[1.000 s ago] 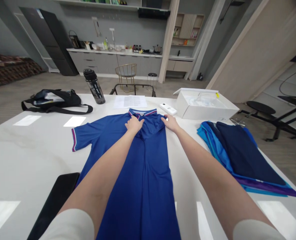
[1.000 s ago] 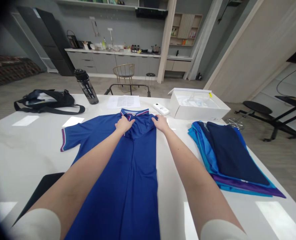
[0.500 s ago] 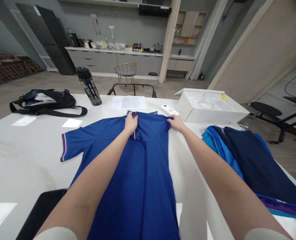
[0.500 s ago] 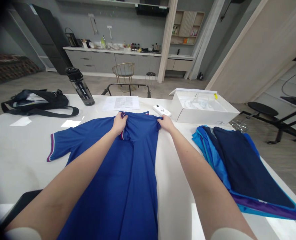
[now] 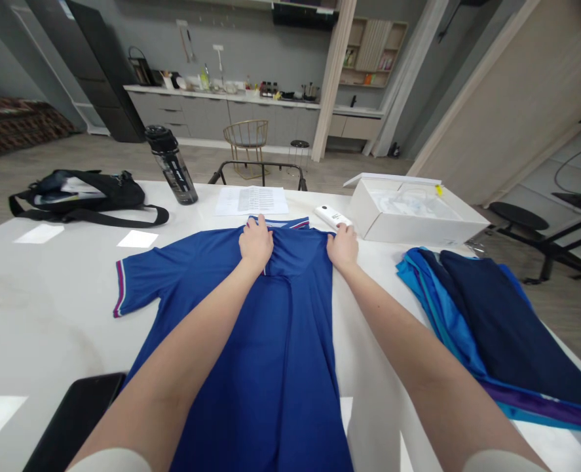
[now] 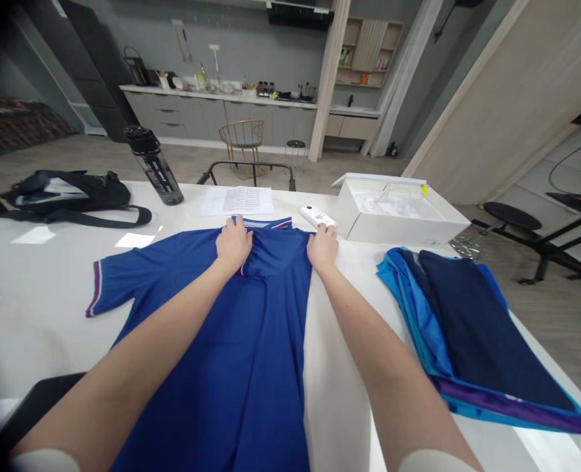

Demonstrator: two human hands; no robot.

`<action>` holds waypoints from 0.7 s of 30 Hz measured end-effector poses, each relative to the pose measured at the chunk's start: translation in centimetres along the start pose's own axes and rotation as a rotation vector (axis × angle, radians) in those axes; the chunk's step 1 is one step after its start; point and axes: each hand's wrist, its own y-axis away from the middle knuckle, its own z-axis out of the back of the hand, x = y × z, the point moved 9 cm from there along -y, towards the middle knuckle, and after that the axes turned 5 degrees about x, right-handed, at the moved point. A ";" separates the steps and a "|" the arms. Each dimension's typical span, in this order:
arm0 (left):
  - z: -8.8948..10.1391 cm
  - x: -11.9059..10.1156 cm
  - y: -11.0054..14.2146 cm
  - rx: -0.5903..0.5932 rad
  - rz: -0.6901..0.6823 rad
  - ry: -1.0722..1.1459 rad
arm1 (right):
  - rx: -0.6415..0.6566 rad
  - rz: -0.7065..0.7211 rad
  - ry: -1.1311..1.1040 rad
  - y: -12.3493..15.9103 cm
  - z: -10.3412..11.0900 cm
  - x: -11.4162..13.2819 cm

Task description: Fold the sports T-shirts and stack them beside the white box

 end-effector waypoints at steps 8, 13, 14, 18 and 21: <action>-4.9 -5.7 6.0 0.319 -0.543 0.042 | 0.312 0.309 0.012 10.1 -3.2 6.8; -6.3 -4.7 6.0 0.353 -0.483 0.069 | 0.426 0.257 0.064 11.9 -3.9 6.2; -5.6 -4.6 6.3 0.306 -0.483 0.078 | 0.433 0.256 0.071 12.1 -3.4 6.1; -1.7 -5.1 9.1 0.112 -0.543 0.122 | 0.406 0.336 0.070 16.5 -0.1 6.9; -0.9 -5.9 12.2 0.166 -0.605 0.158 | 0.486 0.442 0.032 23.2 1.5 7.8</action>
